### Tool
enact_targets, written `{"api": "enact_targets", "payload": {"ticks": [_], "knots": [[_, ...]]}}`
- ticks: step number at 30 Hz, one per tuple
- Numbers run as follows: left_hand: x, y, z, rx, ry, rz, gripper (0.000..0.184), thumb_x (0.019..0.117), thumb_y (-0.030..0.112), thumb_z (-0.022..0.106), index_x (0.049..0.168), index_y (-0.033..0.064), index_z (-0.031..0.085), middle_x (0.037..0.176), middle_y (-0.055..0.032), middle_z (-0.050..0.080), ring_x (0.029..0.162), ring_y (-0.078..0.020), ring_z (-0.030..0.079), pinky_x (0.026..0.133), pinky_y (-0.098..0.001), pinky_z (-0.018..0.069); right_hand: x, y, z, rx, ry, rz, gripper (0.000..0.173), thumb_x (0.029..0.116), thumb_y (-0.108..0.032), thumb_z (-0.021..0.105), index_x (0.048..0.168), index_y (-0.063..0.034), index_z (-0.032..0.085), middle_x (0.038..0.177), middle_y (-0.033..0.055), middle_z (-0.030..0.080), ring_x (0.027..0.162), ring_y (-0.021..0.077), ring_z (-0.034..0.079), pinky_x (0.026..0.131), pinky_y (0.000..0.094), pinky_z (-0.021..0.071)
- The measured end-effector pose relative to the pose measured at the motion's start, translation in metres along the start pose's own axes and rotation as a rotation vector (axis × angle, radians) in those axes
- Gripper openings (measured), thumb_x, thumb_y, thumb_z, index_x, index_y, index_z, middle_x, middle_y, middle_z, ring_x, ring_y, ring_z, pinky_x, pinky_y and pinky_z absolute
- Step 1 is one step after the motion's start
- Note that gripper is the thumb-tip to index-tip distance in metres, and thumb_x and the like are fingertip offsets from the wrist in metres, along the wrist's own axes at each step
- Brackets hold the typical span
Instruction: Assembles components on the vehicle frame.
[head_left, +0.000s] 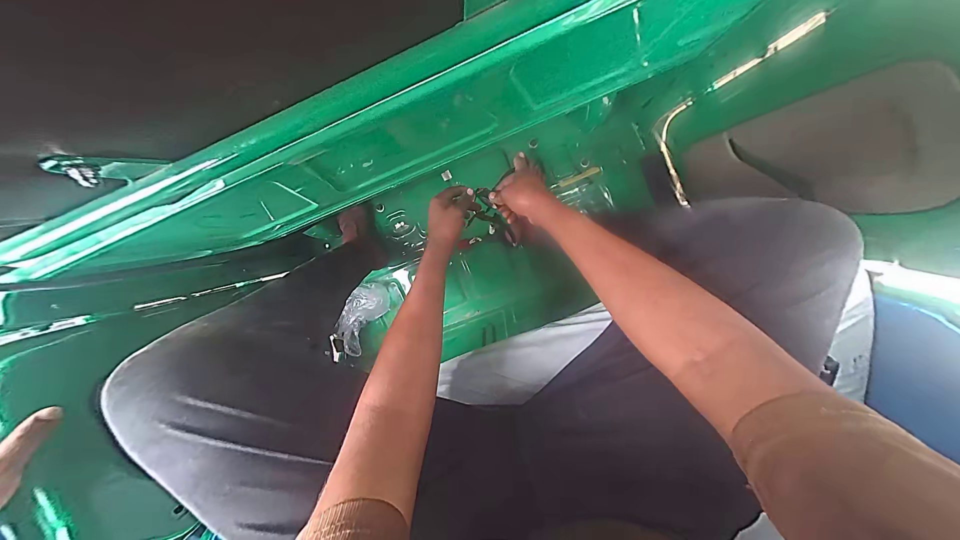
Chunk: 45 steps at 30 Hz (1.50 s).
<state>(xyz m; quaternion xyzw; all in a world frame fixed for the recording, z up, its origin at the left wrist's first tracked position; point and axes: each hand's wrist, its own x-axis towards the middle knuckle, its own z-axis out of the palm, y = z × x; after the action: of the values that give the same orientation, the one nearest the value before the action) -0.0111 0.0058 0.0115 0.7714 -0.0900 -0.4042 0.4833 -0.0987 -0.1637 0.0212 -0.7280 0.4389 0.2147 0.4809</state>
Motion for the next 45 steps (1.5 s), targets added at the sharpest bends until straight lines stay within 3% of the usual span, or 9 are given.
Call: {"api": "enact_targets", "payload": {"ticks": [6, 11, 15, 19, 23, 28, 34, 39, 45], "knots": [[0.003, -0.004, 0.004, -0.104, 0.002, -0.102, 0.035, 0.1061, 0.038, 0.057, 0.117, 0.0108, 0.075, 0.088, -0.0038, 0.076, 0.068, -0.0124, 0.064, 0.059, -0.0282, 0.0498, -0.006, 0.004, 0.002, 0.288, -0.024, 0.049, 0.099, 0.0824, -0.020, 0.083, 0.160, -0.0133, 0.022, 0.096, 0.0121, 0.071, 0.057, 0.0185, 0.069, 0.049, 0.0336, 0.0613], [0.004, -0.003, 0.007, -0.107, -0.005, -0.130, 0.031, 0.1037, 0.036, 0.062, 0.107, 0.0089, 0.076, 0.082, -0.0013, 0.075, 0.060, -0.0082, 0.059, 0.054, -0.0248, 0.0462, -0.004, 0.008, 0.004, 0.266, -0.044, 0.038, 0.067, 0.0832, -0.022, 0.082, 0.142, -0.0108, 0.052, 0.088, 0.0094, 0.072, 0.056, 0.0177, 0.069, 0.051, 0.0329, 0.0612], [0.004, 0.000, 0.009, -0.147, 0.011, -0.111, 0.022, 0.1015, 0.027, 0.066, 0.104, 0.0075, 0.077, 0.076, -0.0018, 0.074, 0.056, -0.0076, 0.057, 0.050, -0.0236, 0.0424, -0.005, 0.007, 0.003, 0.259, -0.057, 0.030, 0.070, 0.0843, -0.022, 0.082, 0.144, -0.0096, 0.048, 0.089, 0.0092, 0.072, 0.057, 0.0178, 0.070, 0.052, 0.0325, 0.0621], [0.005, -0.003, 0.008, 0.085, 0.055, 0.054, 0.018, 0.0992, 0.022, 0.067, 0.103, 0.0072, 0.077, 0.082, -0.0017, 0.075, 0.071, -0.0104, 0.068, 0.071, -0.0341, 0.0559, -0.011, 0.004, 0.002, 0.239, -0.116, 0.037, 0.023, 0.0915, -0.026, 0.075, 0.110, -0.0116, 0.073, 0.084, 0.0067, 0.072, 0.058, 0.0144, 0.068, 0.056, 0.0299, 0.0609], [0.002, 0.002, 0.009, 0.409, 0.104, 0.142, 0.023, 0.1014, 0.028, 0.060, 0.107, 0.0110, 0.075, 0.089, -0.0025, 0.076, 0.082, -0.0152, 0.073, 0.083, -0.0449, 0.0589, -0.013, 0.001, 0.003, 0.256, -0.103, 0.043, 0.028, 0.0926, -0.027, 0.075, 0.115, -0.0102, 0.071, 0.087, 0.0086, 0.072, 0.058, 0.0153, 0.069, 0.056, 0.0300, 0.0615], [-0.003, 0.002, 0.014, 0.568, 0.091, 0.241, 0.024, 0.1030, 0.021, 0.054, 0.111, 0.0057, 0.070, 0.096, -0.0111, 0.073, 0.089, -0.0245, 0.072, 0.086, -0.0498, 0.0574, -0.011, 0.003, 0.000, 0.533, -0.076, 0.102, 0.115, 0.0866, -0.015, 0.080, 0.165, -0.0304, -0.003, 0.103, 0.0186, 0.066, 0.054, 0.0240, 0.068, 0.049, 0.0379, 0.0624], [-0.004, -0.008, 0.013, 0.552, 0.028, 0.407, 0.023, 0.1053, 0.017, 0.050, 0.110, 0.0035, 0.068, 0.097, -0.0128, 0.071, 0.090, -0.0244, 0.070, 0.086, -0.0474, 0.0560, -0.015, 0.004, -0.020, 0.827, -0.209, 0.218, 0.098, 0.0906, -0.003, 0.070, 0.162, -0.0338, 0.010, 0.098, 0.0201, 0.066, 0.063, 0.0282, 0.068, 0.057, 0.0415, 0.0616], [-0.007, -0.007, 0.015, 0.588, -0.039, 0.476, 0.023, 0.1048, 0.013, 0.049, 0.106, 0.0026, 0.069, 0.099, -0.0138, 0.071, 0.098, -0.0266, 0.069, 0.093, -0.0476, 0.0547, -0.019, -0.012, -0.029, 0.743, -0.185, 0.203, 0.041, 0.0949, -0.003, 0.065, 0.134, -0.0045, 0.051, 0.097, 0.0163, 0.066, 0.067, 0.0239, 0.070, 0.059, 0.0362, 0.0634], [-0.008, -0.003, 0.017, 0.699, 0.004, 0.443, 0.027, 0.1065, 0.019, 0.049, 0.110, 0.0024, 0.069, 0.105, -0.0149, 0.072, 0.106, -0.0294, 0.069, 0.098, -0.0476, 0.0532, 0.002, -0.017, -0.023, 0.615, -0.211, 0.114, 0.023, 0.0988, -0.008, 0.064, 0.122, -0.0035, 0.062, 0.087, 0.0088, 0.067, 0.063, 0.0147, 0.067, 0.058, 0.0277, 0.0601]]}}
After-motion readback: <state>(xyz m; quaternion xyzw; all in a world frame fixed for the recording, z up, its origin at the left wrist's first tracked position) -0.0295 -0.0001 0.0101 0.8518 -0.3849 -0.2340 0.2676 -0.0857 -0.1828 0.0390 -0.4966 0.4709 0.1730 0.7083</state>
